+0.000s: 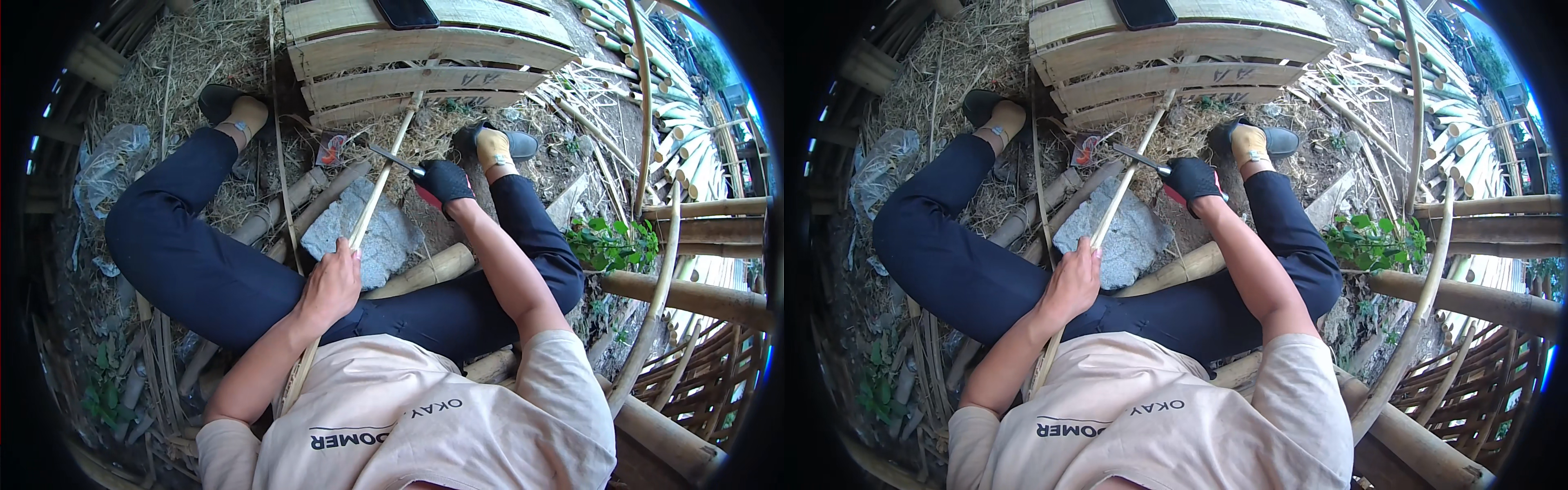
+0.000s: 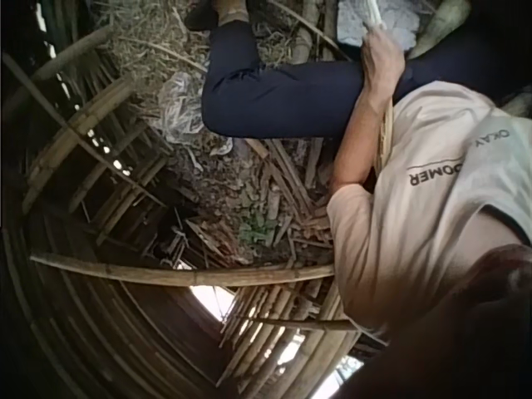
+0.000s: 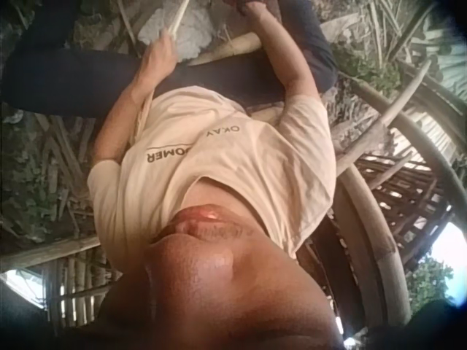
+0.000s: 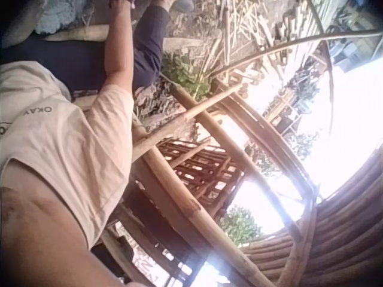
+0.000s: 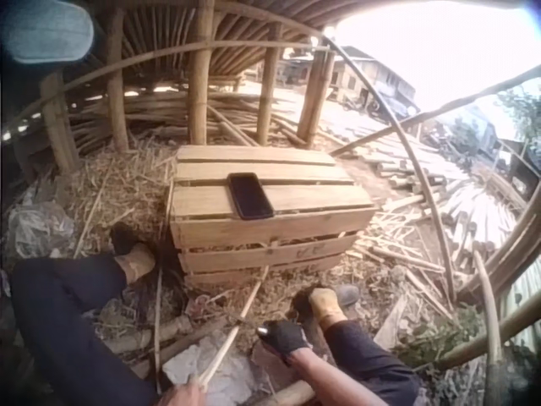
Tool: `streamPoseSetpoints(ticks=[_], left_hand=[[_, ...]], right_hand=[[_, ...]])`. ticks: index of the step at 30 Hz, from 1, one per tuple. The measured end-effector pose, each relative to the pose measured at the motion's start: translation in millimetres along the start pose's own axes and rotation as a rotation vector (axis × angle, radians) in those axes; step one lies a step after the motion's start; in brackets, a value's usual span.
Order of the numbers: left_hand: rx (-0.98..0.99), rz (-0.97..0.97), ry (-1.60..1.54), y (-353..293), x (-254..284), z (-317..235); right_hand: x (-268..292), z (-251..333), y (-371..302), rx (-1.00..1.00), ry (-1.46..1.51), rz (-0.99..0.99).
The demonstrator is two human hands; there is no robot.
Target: The person is shaving a thin wooden rod with a small knife while sitting on the ground.
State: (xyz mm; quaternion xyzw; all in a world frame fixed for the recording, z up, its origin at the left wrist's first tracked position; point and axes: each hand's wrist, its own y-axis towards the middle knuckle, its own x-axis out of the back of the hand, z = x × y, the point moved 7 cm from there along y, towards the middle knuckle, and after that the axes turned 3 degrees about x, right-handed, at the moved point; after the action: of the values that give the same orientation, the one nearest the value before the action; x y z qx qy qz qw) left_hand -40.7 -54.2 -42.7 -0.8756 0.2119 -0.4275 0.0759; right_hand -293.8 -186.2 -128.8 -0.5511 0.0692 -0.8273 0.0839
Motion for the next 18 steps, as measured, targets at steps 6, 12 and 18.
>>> streamPoseSetpoints(ticks=[6, 12, 18], left_hand=[[0.001, -0.037, -0.036, -5.0, 2.3, 4.7], [-0.007, 0.001, -0.059, -21.0, 4.3, -6.4], [0.004, -0.012, 0.023, -19.8, 8.2, -5.8]], right_hand=[[2.1, 17.4, -5.8, 0.007, 0.092, 0.091], [11.0, 16.8, -14.8, 0.046, 0.025, 0.081], [6.3, 10.7, -7.7, 0.001, 0.112, 0.096]])
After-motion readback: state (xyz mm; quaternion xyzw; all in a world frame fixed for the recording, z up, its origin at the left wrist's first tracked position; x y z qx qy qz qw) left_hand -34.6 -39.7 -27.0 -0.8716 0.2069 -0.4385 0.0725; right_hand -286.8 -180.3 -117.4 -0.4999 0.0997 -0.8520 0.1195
